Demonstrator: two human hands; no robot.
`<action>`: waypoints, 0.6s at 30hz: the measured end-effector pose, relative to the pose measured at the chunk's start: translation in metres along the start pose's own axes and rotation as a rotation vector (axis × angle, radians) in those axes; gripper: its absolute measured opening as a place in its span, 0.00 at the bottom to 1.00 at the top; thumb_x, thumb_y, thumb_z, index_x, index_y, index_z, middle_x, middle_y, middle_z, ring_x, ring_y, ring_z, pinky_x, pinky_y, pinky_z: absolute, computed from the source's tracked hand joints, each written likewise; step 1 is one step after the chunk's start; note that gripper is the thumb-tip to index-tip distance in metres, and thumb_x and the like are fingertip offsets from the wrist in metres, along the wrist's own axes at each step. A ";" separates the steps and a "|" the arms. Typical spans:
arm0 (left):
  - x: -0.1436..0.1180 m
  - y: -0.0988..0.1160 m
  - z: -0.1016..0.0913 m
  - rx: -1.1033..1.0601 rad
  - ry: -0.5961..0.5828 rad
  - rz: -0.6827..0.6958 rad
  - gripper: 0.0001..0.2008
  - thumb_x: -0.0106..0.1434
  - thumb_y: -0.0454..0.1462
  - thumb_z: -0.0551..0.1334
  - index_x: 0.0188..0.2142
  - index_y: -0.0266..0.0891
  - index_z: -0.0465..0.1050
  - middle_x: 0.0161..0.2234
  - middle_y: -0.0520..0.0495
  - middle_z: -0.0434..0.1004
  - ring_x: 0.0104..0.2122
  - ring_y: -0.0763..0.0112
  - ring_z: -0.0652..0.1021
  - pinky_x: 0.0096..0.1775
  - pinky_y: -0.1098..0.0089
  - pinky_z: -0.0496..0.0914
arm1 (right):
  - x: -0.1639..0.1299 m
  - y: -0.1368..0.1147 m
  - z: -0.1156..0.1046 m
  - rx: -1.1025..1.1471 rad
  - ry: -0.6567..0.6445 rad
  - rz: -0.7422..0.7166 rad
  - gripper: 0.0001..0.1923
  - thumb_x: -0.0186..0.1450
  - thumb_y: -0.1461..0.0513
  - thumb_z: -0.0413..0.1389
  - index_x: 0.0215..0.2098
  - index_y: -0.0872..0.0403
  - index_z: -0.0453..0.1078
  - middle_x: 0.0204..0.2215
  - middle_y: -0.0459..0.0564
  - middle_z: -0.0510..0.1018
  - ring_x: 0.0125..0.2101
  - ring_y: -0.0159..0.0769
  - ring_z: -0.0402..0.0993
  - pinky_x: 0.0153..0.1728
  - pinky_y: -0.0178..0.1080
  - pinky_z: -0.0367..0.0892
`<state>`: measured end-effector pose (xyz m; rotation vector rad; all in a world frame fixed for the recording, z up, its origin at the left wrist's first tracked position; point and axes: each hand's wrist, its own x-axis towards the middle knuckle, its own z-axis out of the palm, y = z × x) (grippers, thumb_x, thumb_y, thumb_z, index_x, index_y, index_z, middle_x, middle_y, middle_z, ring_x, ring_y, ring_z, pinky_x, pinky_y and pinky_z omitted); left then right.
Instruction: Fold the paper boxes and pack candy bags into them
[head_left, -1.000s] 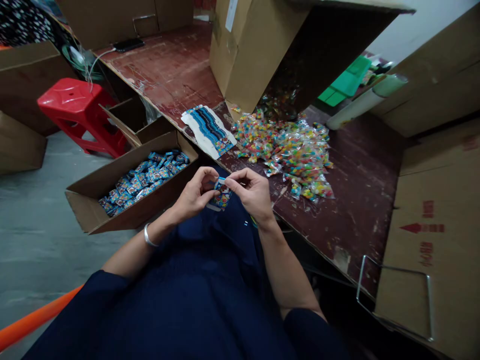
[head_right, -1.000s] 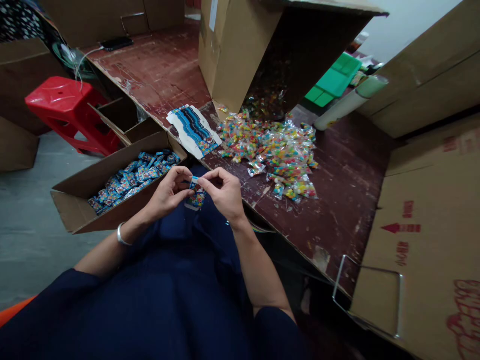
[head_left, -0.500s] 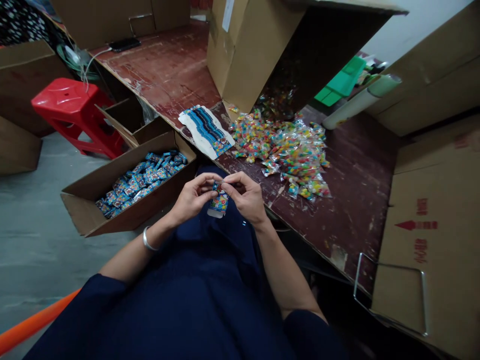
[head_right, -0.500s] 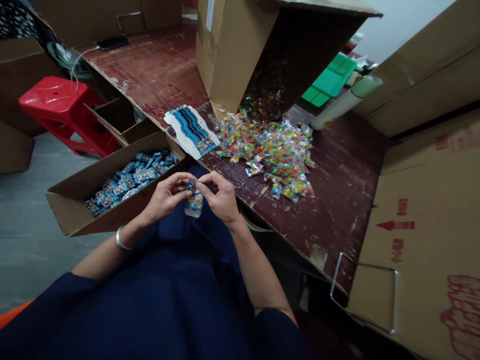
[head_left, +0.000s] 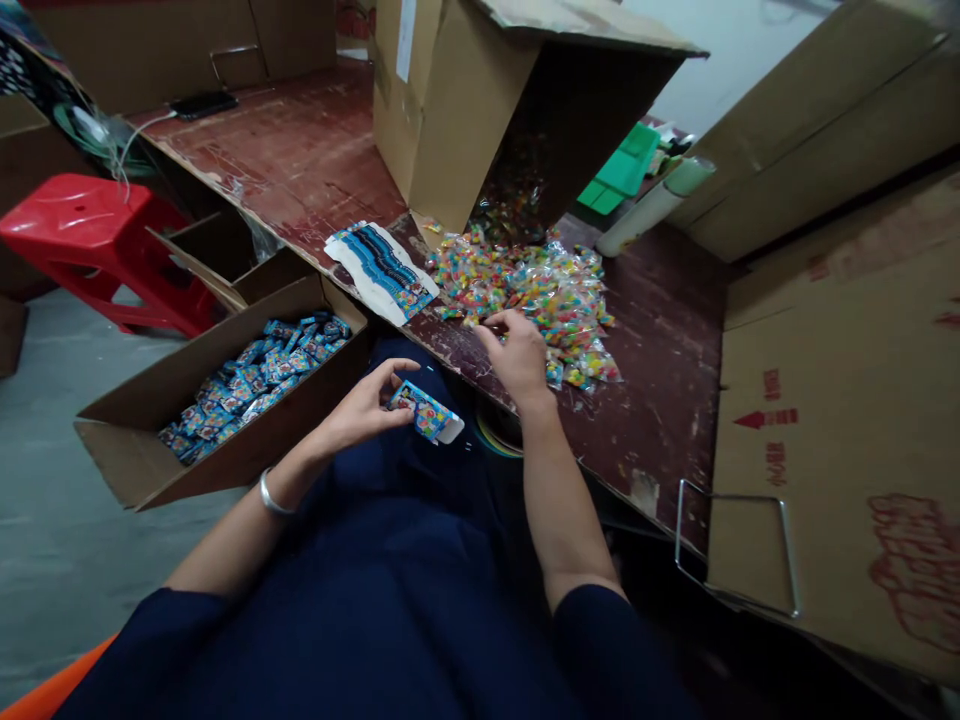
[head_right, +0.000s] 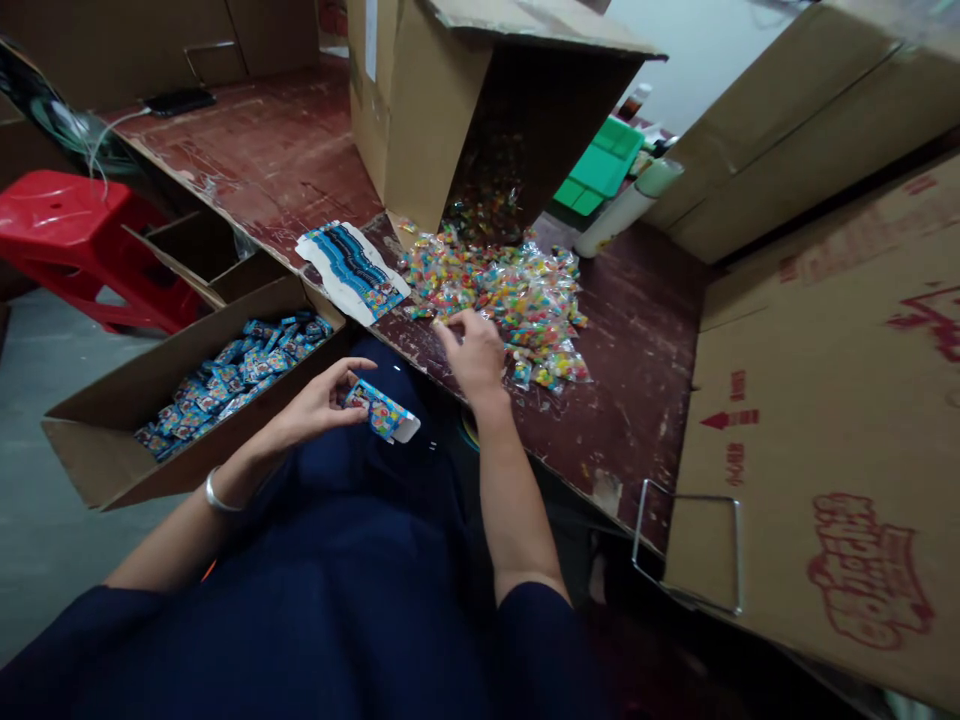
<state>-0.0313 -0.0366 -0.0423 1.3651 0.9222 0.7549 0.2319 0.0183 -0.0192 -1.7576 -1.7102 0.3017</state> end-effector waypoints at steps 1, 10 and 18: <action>0.002 -0.002 -0.002 -0.062 0.012 -0.006 0.31 0.54 0.38 0.73 0.57 0.40 0.71 0.37 0.52 0.73 0.34 0.72 0.74 0.37 0.71 0.69 | 0.009 0.016 0.000 -0.158 0.046 0.071 0.12 0.68 0.54 0.60 0.42 0.54 0.75 0.45 0.61 0.81 0.49 0.52 0.75 0.51 0.49 0.67; 0.014 -0.021 -0.006 -0.219 0.048 -0.094 0.20 0.50 0.37 0.75 0.40 0.37 0.71 0.37 0.50 0.80 0.35 0.70 0.79 0.41 0.69 0.73 | 0.023 0.073 0.013 -0.377 0.005 0.334 0.15 0.66 0.52 0.63 0.43 0.54 0.76 0.41 0.59 0.83 0.41 0.48 0.76 0.42 0.43 0.64; 0.016 -0.033 -0.007 -0.169 -0.001 -0.099 0.17 0.58 0.42 0.73 0.41 0.35 0.76 0.38 0.45 0.84 0.37 0.66 0.82 0.45 0.65 0.75 | 0.009 0.074 0.008 -0.138 0.186 0.169 0.15 0.69 0.53 0.52 0.28 0.51 0.70 0.32 0.54 0.80 0.37 0.44 0.73 0.42 0.43 0.65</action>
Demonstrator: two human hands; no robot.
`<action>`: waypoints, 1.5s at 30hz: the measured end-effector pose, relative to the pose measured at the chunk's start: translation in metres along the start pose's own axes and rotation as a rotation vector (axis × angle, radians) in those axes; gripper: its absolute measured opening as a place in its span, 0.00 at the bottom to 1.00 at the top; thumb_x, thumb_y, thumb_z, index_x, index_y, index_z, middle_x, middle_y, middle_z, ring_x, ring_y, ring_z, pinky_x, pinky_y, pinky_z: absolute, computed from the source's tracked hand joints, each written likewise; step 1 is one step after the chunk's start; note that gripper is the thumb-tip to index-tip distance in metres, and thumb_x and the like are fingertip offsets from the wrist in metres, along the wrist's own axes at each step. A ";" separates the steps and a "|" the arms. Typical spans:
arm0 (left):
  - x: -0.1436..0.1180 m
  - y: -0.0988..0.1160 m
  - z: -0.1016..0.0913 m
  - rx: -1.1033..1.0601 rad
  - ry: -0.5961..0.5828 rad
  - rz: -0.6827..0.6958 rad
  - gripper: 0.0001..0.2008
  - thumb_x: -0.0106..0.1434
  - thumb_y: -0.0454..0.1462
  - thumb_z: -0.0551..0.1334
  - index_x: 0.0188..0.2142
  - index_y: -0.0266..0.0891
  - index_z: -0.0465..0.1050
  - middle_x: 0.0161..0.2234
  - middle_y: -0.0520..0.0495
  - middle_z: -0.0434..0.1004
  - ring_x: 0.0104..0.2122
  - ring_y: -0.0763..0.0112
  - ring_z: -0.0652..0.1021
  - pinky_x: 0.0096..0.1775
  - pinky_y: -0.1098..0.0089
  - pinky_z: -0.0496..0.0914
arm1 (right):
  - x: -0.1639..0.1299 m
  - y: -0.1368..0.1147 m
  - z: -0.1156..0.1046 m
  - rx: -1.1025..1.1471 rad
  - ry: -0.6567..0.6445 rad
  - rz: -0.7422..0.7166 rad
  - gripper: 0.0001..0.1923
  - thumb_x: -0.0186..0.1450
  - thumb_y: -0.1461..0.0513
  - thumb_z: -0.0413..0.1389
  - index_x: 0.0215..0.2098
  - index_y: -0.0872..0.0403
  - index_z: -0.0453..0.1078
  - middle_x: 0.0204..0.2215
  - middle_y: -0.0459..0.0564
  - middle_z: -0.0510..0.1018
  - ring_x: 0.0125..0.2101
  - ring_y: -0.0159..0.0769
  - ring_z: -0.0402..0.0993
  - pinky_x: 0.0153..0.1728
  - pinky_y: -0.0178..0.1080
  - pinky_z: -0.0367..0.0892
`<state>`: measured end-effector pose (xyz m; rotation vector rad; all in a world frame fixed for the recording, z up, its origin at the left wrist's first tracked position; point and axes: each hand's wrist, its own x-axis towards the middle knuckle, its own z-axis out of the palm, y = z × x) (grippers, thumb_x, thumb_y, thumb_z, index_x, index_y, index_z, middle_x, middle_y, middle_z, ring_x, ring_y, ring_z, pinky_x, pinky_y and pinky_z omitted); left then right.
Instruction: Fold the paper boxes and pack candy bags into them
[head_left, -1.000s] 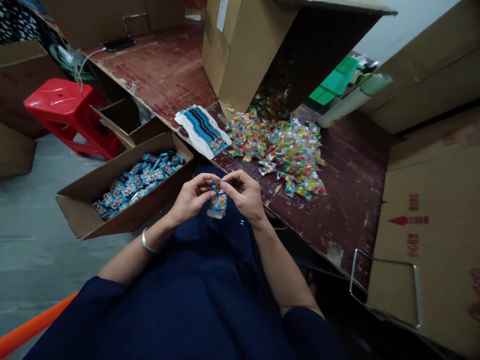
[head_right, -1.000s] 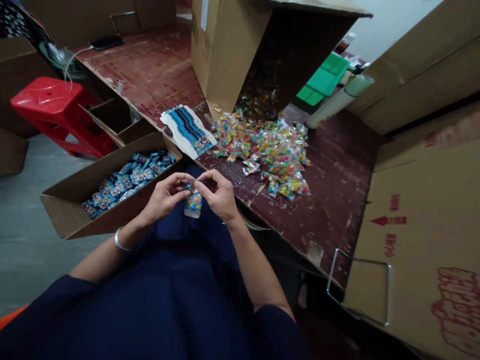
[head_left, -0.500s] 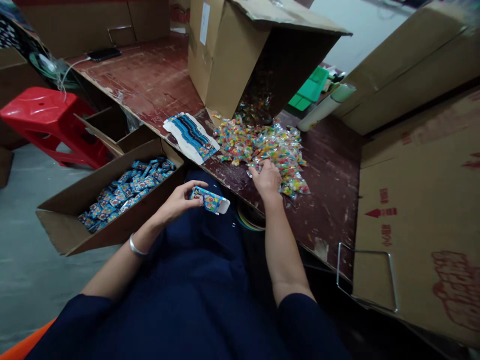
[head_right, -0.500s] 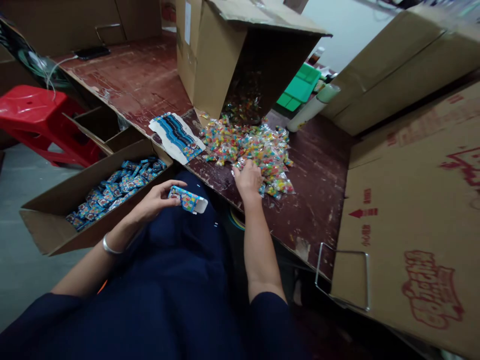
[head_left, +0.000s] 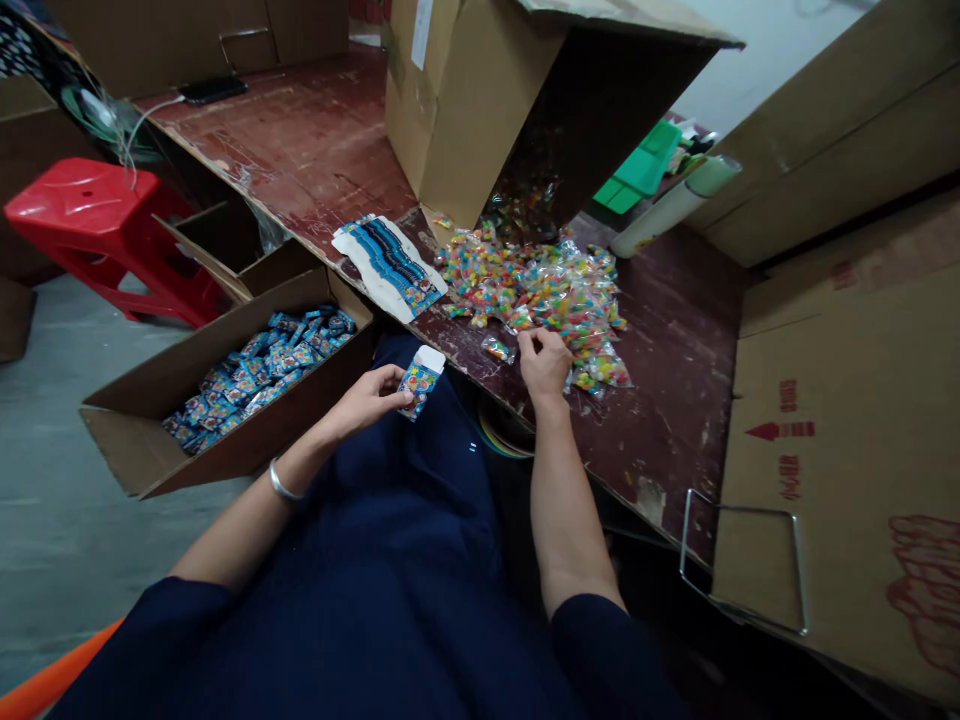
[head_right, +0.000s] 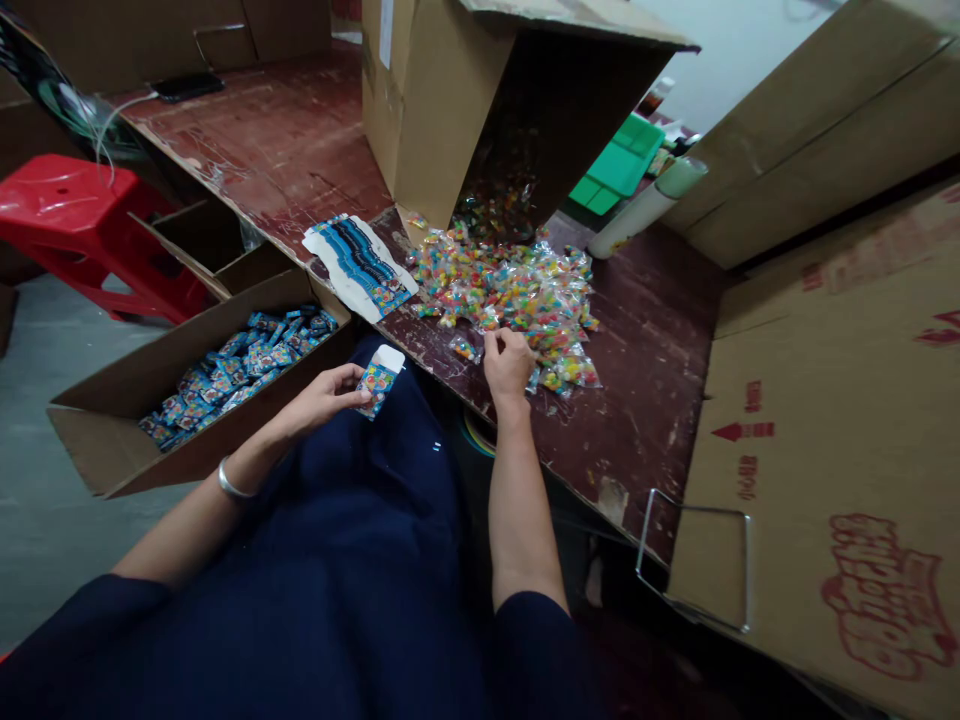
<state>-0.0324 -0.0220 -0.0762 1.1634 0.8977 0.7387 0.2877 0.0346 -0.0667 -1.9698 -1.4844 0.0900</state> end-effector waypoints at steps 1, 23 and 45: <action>0.000 0.000 0.000 0.007 0.016 0.003 0.17 0.58 0.43 0.73 0.43 0.35 0.76 0.39 0.44 0.84 0.38 0.65 0.83 0.45 0.64 0.76 | -0.002 -0.004 -0.006 0.093 0.004 -0.014 0.15 0.69 0.52 0.52 0.27 0.50 0.68 0.31 0.53 0.79 0.36 0.43 0.72 0.40 0.42 0.66; -0.012 0.029 0.001 0.255 -0.105 0.140 0.17 0.66 0.41 0.66 0.51 0.35 0.81 0.39 0.44 0.86 0.35 0.65 0.82 0.43 0.66 0.75 | -0.054 -0.120 -0.080 -0.069 -0.714 -0.697 0.10 0.72 0.60 0.53 0.34 0.49 0.72 0.30 0.47 0.81 0.30 0.37 0.73 0.32 0.37 0.56; -0.013 0.030 0.005 -0.076 -0.175 0.107 0.19 0.60 0.42 0.74 0.47 0.34 0.80 0.42 0.40 0.85 0.39 0.63 0.83 0.45 0.64 0.78 | -0.052 -0.121 -0.074 0.211 -0.562 -0.613 0.09 0.70 0.59 0.60 0.32 0.49 0.79 0.31 0.47 0.81 0.31 0.36 0.76 0.35 0.38 0.65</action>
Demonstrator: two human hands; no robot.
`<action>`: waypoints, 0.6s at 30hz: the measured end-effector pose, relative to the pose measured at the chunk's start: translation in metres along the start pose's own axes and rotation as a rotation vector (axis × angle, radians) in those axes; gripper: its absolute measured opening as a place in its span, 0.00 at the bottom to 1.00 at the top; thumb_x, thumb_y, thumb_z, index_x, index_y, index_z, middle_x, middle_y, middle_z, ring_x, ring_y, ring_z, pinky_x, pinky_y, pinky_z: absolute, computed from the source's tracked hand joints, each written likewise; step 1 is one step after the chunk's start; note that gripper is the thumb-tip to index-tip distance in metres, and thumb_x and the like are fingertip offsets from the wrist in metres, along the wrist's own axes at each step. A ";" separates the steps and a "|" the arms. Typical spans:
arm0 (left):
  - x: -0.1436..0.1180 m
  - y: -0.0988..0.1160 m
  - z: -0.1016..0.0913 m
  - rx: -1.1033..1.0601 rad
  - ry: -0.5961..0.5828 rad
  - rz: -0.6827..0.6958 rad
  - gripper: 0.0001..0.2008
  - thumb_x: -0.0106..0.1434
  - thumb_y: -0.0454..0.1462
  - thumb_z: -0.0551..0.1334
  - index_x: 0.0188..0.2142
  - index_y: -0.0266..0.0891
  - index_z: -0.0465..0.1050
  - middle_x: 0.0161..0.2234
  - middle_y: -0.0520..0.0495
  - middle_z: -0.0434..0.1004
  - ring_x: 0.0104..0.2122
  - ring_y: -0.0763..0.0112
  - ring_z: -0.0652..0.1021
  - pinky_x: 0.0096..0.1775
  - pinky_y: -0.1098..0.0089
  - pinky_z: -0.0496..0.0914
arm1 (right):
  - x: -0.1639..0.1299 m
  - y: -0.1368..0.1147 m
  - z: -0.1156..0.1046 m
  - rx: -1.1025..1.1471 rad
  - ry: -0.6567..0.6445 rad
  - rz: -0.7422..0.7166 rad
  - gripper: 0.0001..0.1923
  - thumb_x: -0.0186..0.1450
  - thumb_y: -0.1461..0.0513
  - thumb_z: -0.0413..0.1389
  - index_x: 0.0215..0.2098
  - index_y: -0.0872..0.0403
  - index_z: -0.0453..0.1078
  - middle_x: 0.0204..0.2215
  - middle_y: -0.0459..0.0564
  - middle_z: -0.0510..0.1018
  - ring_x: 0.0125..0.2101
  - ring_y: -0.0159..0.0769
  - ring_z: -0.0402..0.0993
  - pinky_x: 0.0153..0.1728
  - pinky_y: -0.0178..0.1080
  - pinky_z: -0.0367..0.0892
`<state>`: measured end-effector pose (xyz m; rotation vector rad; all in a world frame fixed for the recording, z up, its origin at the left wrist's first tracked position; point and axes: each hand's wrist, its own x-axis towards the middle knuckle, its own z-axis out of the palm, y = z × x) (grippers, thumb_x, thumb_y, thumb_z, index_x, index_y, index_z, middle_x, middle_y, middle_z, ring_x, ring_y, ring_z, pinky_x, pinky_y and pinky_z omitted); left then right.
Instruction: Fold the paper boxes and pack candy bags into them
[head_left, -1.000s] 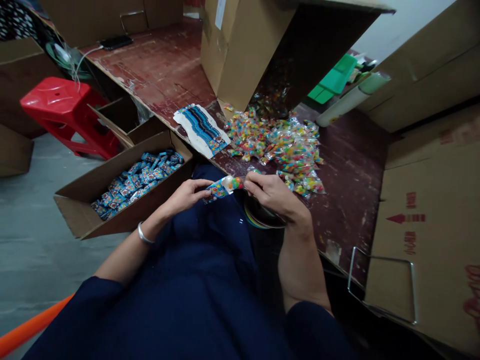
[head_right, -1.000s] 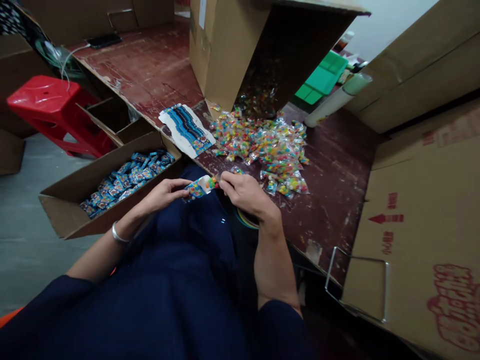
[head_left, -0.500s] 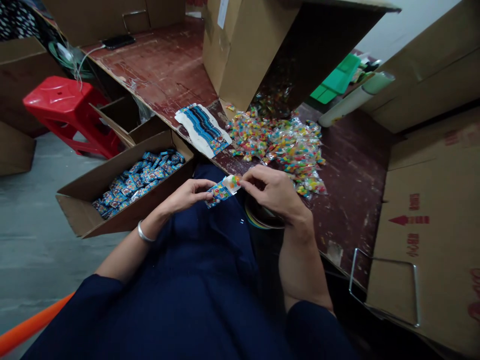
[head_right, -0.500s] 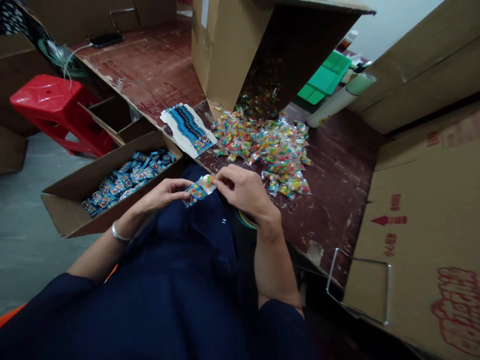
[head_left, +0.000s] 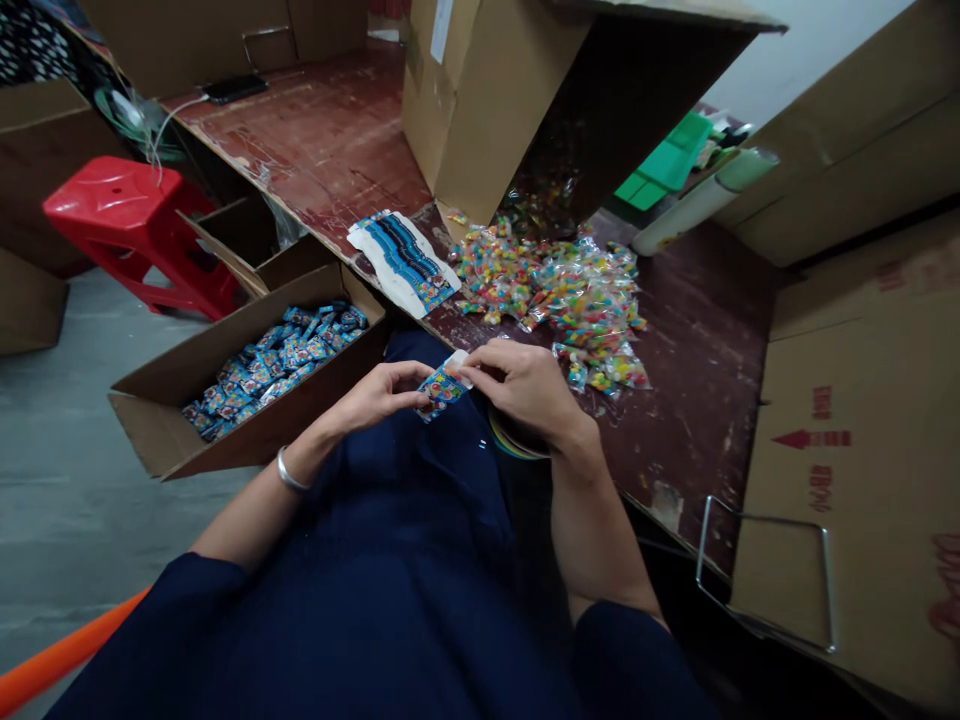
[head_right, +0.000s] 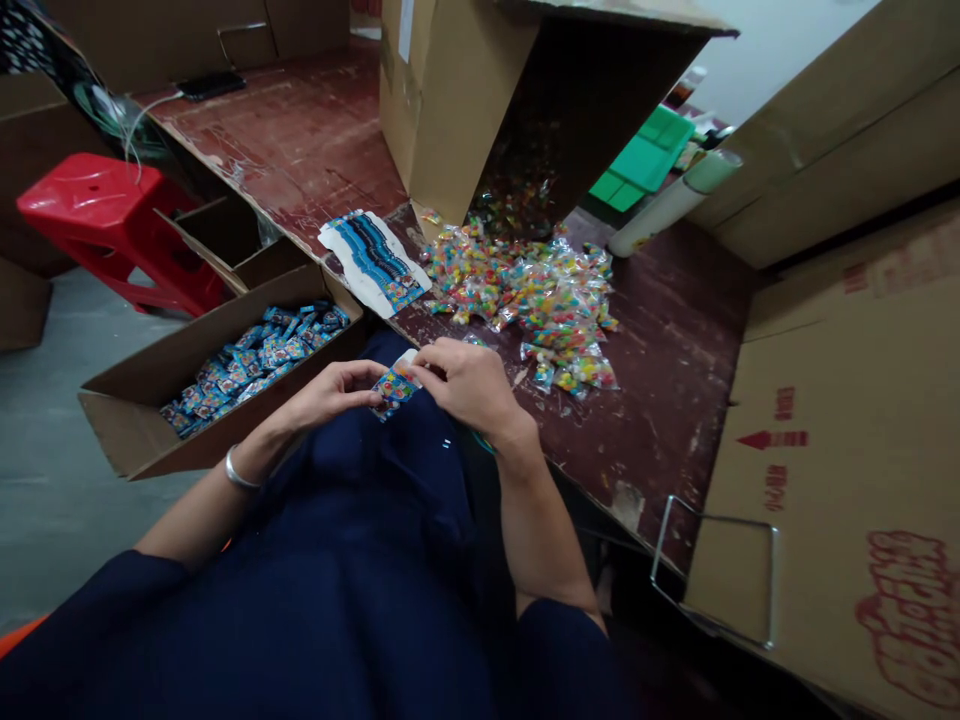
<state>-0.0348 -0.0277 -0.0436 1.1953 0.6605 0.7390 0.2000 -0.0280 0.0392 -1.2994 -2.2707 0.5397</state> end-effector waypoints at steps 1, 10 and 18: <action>0.000 -0.001 0.002 -0.015 -0.009 -0.001 0.19 0.60 0.42 0.74 0.47 0.34 0.80 0.43 0.40 0.85 0.39 0.63 0.83 0.45 0.63 0.78 | 0.001 -0.002 0.004 -0.018 0.020 0.011 0.09 0.70 0.58 0.60 0.32 0.49 0.79 0.30 0.46 0.81 0.31 0.36 0.75 0.34 0.38 0.64; -0.004 0.002 0.023 -0.066 0.224 0.141 0.37 0.58 0.42 0.76 0.64 0.44 0.66 0.41 0.48 0.80 0.35 0.68 0.83 0.41 0.68 0.79 | -0.008 0.001 0.015 0.110 0.192 -0.026 0.14 0.74 0.52 0.55 0.48 0.45 0.82 0.37 0.50 0.77 0.39 0.40 0.76 0.41 0.43 0.72; -0.007 0.002 0.034 -0.108 0.201 0.131 0.25 0.59 0.44 0.75 0.51 0.40 0.70 0.38 0.51 0.74 0.30 0.77 0.80 0.35 0.75 0.76 | -0.024 -0.004 0.071 0.494 0.431 0.123 0.08 0.70 0.54 0.60 0.41 0.47 0.79 0.45 0.51 0.82 0.48 0.44 0.81 0.52 0.47 0.76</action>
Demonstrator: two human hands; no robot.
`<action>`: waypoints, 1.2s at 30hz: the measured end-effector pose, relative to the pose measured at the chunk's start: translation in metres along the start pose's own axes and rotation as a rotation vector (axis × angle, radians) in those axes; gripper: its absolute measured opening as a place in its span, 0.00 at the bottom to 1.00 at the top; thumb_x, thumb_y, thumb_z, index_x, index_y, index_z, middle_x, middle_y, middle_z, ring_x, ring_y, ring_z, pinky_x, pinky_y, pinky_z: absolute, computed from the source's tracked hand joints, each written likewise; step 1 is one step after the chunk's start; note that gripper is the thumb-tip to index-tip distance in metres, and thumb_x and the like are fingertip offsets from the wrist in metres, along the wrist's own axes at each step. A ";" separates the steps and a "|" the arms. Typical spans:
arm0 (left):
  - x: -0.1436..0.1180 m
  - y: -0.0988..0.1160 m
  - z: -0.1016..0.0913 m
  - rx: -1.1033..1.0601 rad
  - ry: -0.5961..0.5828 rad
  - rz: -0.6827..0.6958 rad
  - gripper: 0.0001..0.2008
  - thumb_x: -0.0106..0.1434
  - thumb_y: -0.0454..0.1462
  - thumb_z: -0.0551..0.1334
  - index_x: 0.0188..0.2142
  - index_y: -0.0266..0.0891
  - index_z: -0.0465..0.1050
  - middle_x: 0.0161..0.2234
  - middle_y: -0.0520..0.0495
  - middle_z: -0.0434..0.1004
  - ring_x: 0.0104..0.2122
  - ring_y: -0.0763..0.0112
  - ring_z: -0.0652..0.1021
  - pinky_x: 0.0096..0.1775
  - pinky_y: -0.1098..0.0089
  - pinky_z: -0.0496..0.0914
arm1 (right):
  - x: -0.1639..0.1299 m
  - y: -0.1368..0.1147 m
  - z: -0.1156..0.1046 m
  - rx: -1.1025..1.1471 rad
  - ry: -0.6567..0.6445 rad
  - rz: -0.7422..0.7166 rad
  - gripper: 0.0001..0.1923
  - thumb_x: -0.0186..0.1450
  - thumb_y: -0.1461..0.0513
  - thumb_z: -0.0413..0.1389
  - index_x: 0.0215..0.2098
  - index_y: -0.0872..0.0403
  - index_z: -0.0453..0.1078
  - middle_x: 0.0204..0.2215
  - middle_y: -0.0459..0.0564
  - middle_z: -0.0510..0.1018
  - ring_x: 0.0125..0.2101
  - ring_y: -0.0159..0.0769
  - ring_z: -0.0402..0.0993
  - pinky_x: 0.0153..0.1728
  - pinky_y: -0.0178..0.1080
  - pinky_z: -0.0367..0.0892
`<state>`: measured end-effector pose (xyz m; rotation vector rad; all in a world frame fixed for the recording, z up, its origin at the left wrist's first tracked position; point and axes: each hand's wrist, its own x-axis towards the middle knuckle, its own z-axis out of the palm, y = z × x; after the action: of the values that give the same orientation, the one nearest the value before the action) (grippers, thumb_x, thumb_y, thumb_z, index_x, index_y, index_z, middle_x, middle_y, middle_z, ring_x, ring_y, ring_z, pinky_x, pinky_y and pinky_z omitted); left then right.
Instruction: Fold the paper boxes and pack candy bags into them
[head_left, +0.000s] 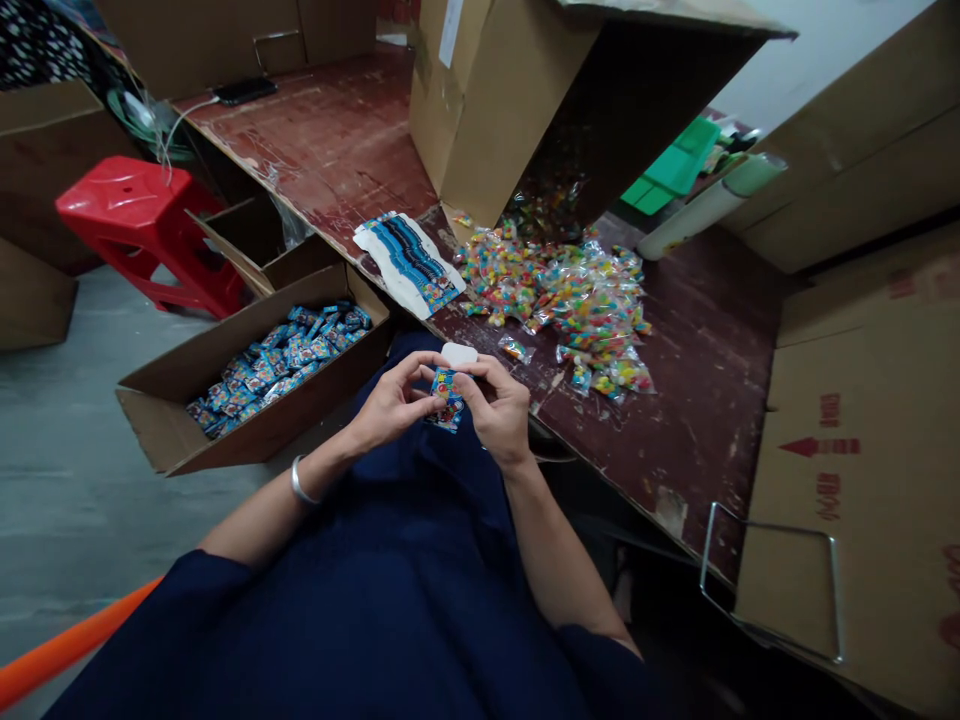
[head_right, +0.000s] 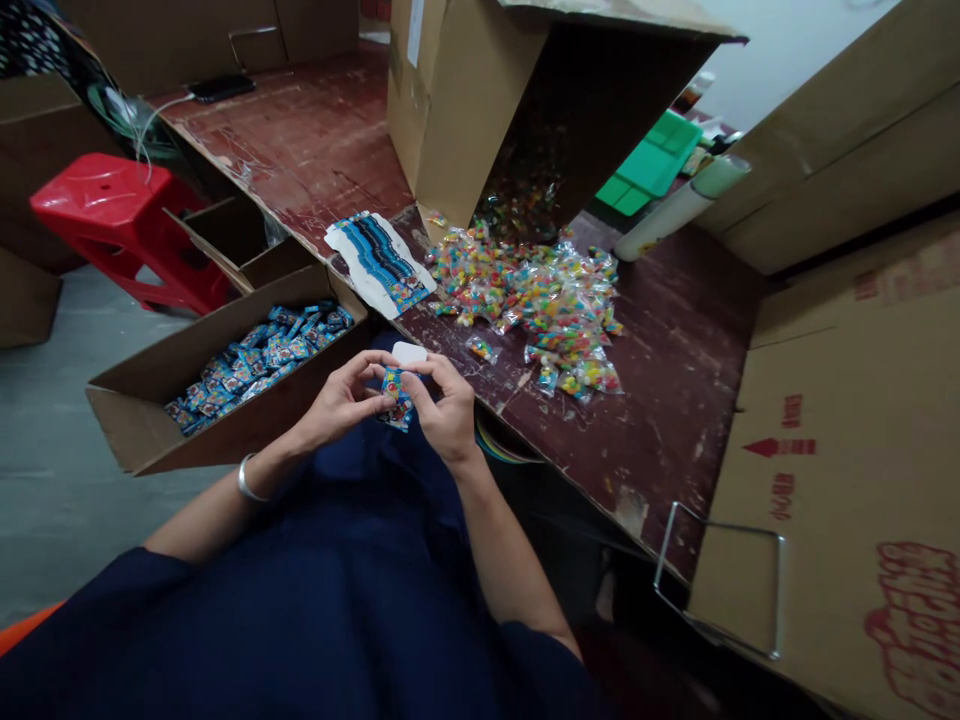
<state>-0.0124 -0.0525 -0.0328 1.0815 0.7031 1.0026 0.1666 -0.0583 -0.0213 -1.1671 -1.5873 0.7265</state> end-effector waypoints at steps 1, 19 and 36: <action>0.000 0.000 0.001 0.002 0.008 0.002 0.25 0.59 0.44 0.75 0.51 0.40 0.70 0.38 0.51 0.74 0.29 0.77 0.79 0.34 0.76 0.75 | -0.002 0.001 0.005 -0.007 0.039 0.001 0.08 0.71 0.54 0.60 0.40 0.47 0.79 0.45 0.51 0.83 0.48 0.44 0.81 0.54 0.48 0.75; -0.002 0.007 0.003 0.103 0.153 0.118 0.25 0.59 0.41 0.74 0.50 0.42 0.64 0.44 0.47 0.77 0.35 0.73 0.81 0.38 0.73 0.76 | 0.018 -0.018 0.007 0.137 0.022 0.099 0.12 0.65 0.52 0.66 0.34 0.49 0.74 0.34 0.48 0.81 0.36 0.39 0.80 0.40 0.42 0.77; -0.002 0.009 -0.010 0.135 0.048 0.111 0.27 0.61 0.40 0.73 0.59 0.41 0.72 0.43 0.47 0.78 0.32 0.75 0.79 0.36 0.75 0.76 | 0.028 -0.016 -0.006 0.058 -0.092 0.014 0.12 0.69 0.54 0.64 0.30 0.51 0.76 0.35 0.48 0.82 0.35 0.36 0.78 0.35 0.38 0.71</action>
<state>-0.0244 -0.0493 -0.0280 1.2280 0.7648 1.0916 0.1661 -0.0385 0.0054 -1.1174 -1.6246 0.8406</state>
